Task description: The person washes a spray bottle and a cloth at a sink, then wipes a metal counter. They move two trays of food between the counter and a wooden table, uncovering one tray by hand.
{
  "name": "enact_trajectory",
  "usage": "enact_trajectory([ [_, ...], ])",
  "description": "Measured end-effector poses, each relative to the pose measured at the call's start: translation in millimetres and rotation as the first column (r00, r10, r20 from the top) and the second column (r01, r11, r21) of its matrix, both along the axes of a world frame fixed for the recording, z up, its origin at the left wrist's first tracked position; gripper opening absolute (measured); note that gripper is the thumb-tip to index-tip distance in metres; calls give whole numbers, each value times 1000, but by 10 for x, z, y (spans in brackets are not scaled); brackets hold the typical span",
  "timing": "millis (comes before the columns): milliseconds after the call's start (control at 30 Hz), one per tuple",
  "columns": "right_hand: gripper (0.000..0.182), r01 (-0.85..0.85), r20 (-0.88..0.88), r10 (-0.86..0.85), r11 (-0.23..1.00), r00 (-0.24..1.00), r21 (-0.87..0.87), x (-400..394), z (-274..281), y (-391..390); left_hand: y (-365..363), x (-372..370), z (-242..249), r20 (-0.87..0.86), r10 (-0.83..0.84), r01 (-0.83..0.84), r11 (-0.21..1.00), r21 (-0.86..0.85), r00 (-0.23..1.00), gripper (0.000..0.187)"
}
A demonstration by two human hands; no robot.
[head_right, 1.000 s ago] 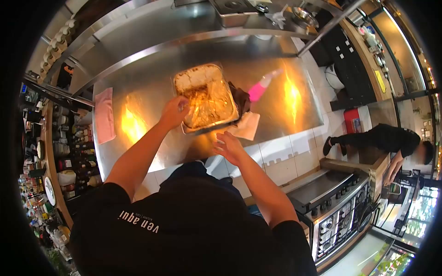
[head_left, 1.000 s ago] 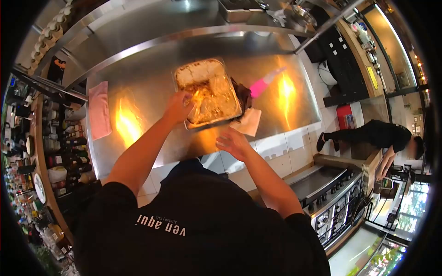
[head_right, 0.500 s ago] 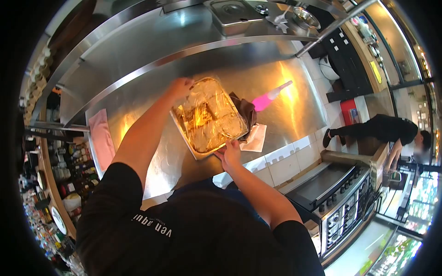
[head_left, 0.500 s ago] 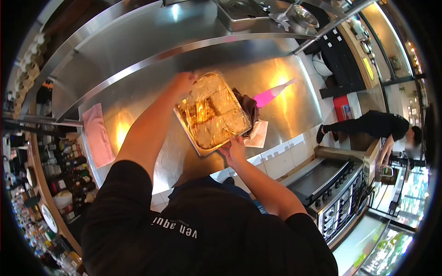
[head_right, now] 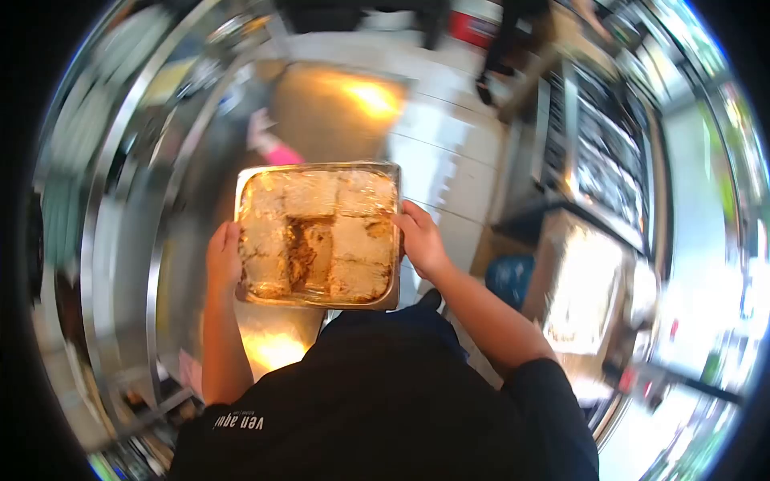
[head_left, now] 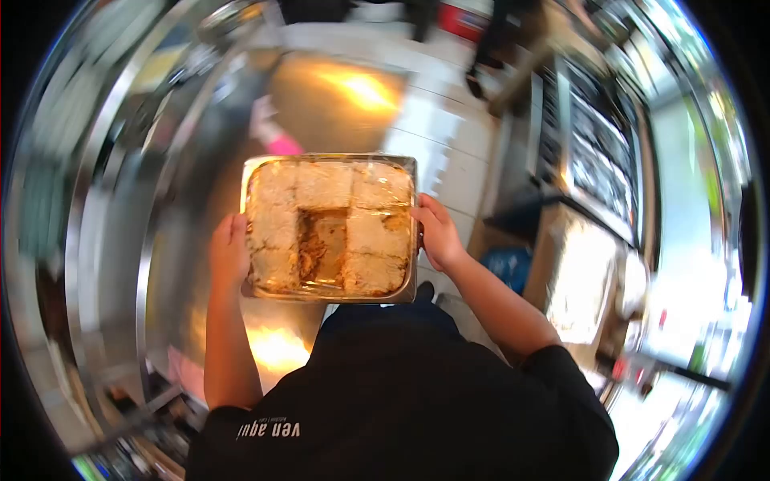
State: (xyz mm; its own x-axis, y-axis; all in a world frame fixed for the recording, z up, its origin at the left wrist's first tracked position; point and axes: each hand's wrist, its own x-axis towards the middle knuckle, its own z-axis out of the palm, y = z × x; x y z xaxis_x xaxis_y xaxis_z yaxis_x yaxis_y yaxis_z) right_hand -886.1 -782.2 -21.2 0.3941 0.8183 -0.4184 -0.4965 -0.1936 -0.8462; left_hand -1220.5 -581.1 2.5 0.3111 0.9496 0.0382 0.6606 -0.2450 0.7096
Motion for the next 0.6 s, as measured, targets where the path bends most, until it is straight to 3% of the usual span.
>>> enact_trajectory([
  [67, 14, 158, 76, -159, 987, 984, 19, 340, 80, -585, -102, 553, 4, 181, -68, 89, 990, -108, 981, 36],
  [100, 16, 193, 146, -195, 981, 970, 32, 477, 111, -938, -223, 874, 46, 177, -179, 200, 973, -113, 968, 36],
  [133, 20, 208, 222, -207, 978, 953, 20, -211, 418, -821, 92, 295, 377, 243, -230, 262, 958, -112, 942, 36],
  [167, 20, 268, 252, -267, 963, 930, 33, -606, 495, -834, 284, 49, 346, 331, -257, 307, 945, -109, 908, 35],
  [233, 24, 414, 337, -433, 901, 836, 131, -1171, 934, -1113, 353, 78, 493, 430, -375, 427, 904, -26, 821, 34],
  [267, 30, 576, 278, -578, 812, 767, 97, -1658, 1338, -1154, 456, 46, 615, 422, -452, 522, 851, -61, 786, 34],
  [300, 36, 614, 312, -613, 782, 726, 109, -1893, 1209, -1326, 526, 61, 770, 409, -532, 614, 784, -92, 741, 34],
  [333, 33, 705, 280, -726, 683, 628, 189, -2266, 1373, -1380, 550, 89, 895, 452, -643, 714, 700, 19, 618, 34],
  [367, 31, 791, 297, -810, 573, 506, 215, -2482, 1453, -895, 1028, 346, 680, 501, -652, 762, 647, -22, 569, 34],
  [433, 34, 828, 312, -851, 503, 423, 249, -3106, 1665, -997, 1038, 488, 1106, 592, -734, 906, 423, 13, 334, 34],
  [500, 39, 889, 234, -935, 333, 267, 314, -3847, 1966, -729, 1183, 620, 1450, 502, -853, 959, 243, 146, 140, 34],
  [567, 40, 928, 224, -974, 108, 28, 356, -4554, 2293, -246, 1284, 670, 1860, 465, -885, 981, 75, 181, -18, 36],
  [600, 40, 922, 229, -973, 97, 10, 376, -4088, 2247, -229, 1238, 1368, 2011, 365, -930, 983, 18, 180, -50, 35],
])
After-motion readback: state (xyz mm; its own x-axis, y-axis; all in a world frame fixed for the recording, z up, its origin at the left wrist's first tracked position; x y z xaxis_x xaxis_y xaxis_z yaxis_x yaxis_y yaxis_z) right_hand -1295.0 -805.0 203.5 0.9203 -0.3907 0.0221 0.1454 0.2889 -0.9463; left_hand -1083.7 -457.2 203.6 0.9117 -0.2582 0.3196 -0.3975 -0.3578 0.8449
